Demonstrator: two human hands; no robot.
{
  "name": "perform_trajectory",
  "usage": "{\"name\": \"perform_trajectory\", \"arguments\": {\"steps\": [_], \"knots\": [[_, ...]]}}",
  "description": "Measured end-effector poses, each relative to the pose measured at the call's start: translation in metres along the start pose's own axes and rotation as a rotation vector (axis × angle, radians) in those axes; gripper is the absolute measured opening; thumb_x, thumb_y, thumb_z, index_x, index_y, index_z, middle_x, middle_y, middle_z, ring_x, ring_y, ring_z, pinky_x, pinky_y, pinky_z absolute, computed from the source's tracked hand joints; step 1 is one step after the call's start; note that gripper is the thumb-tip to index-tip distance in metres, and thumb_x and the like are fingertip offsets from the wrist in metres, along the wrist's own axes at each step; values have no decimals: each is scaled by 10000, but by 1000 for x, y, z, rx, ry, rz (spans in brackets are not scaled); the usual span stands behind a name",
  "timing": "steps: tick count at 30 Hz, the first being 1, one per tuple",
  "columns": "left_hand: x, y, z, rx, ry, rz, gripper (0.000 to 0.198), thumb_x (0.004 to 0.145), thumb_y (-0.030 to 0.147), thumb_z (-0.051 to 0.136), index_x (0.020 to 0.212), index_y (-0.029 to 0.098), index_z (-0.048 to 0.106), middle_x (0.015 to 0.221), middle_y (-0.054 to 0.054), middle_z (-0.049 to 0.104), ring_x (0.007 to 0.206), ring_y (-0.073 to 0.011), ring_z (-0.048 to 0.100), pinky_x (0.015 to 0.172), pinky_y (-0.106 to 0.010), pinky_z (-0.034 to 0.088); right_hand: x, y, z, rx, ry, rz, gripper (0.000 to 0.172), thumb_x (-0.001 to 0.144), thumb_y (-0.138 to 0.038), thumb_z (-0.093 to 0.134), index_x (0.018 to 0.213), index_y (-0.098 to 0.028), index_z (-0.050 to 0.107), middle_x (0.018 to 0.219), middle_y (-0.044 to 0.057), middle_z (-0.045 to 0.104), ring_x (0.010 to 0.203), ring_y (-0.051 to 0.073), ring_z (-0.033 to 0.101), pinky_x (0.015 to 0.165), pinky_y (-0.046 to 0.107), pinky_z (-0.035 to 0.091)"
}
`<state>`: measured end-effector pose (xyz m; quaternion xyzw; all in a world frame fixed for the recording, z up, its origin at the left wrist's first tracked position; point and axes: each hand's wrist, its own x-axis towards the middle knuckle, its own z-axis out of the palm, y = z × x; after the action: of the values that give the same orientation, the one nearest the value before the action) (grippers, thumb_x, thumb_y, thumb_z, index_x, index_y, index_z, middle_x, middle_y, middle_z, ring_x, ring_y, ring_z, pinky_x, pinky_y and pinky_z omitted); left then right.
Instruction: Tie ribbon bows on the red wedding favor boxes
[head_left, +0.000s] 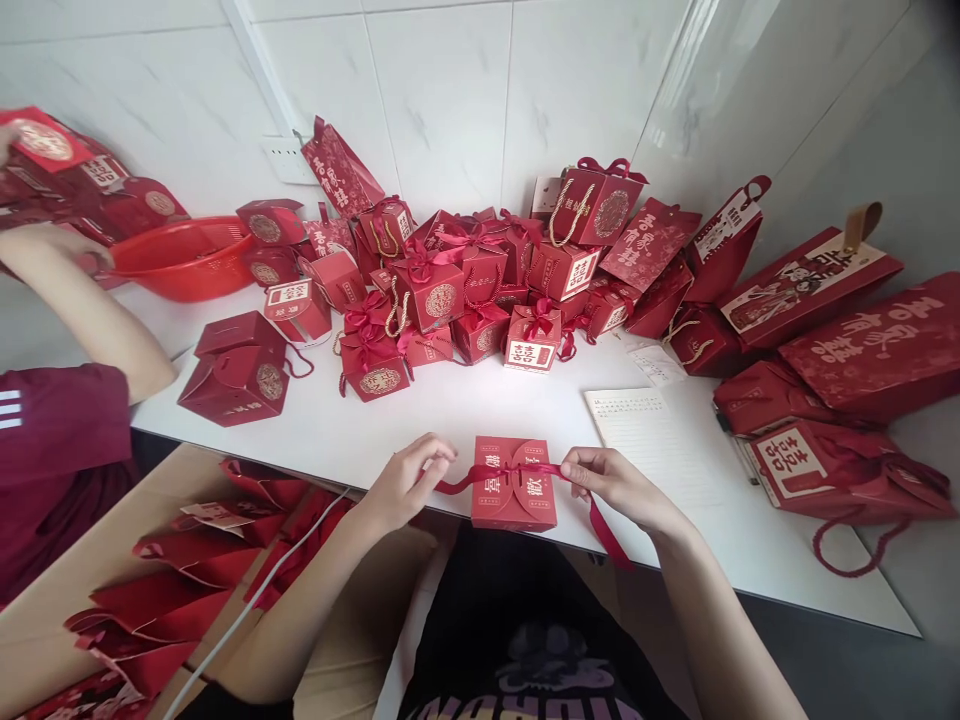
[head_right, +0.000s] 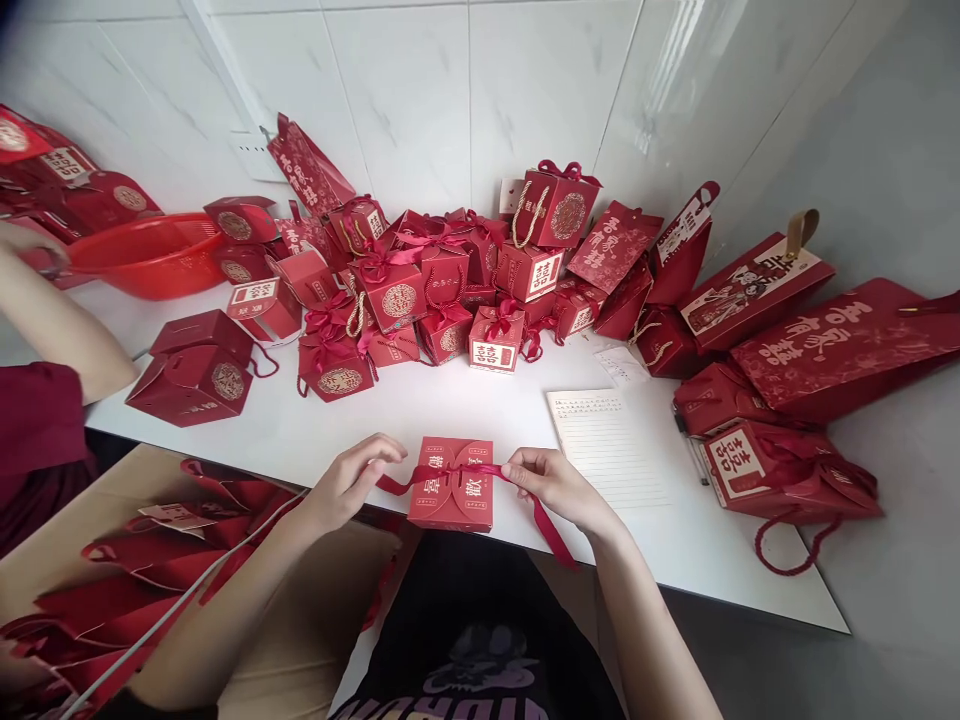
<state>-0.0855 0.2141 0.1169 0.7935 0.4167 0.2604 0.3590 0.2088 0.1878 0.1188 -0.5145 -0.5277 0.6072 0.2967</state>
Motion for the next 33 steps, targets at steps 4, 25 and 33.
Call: {"name": "perform_trajectory", "arguments": {"steps": [4,25,33], "knots": [[16,8,2,-252,-292,-219,376,880,522,452,900,169,578,919,-45,625,850,-195,568,731,-273,424,1,4,5,10,-32,-9,453,715,-605,648,650,-169,547,591,-32,466,575,107,418,584,268,325],[16,0,14,-560,-291,-190,449,853,562,493,643,169,433,661,10,478,637,-128,466,636,-256,383,-13,-16,1,31,-85,-167,356,789,-505,635,669,-171,608,634,4,561,581,116,466,564,267,367],[15,25,9,-582,-284,-249,392,861,501,521,669,159,509,651,-7,548,629,-137,539,643,-266,435,-12,-36,35,52,-39,-322,185,804,-383,659,792,-207,715,1068,81,706,989,218,648,869,353,497]]}}
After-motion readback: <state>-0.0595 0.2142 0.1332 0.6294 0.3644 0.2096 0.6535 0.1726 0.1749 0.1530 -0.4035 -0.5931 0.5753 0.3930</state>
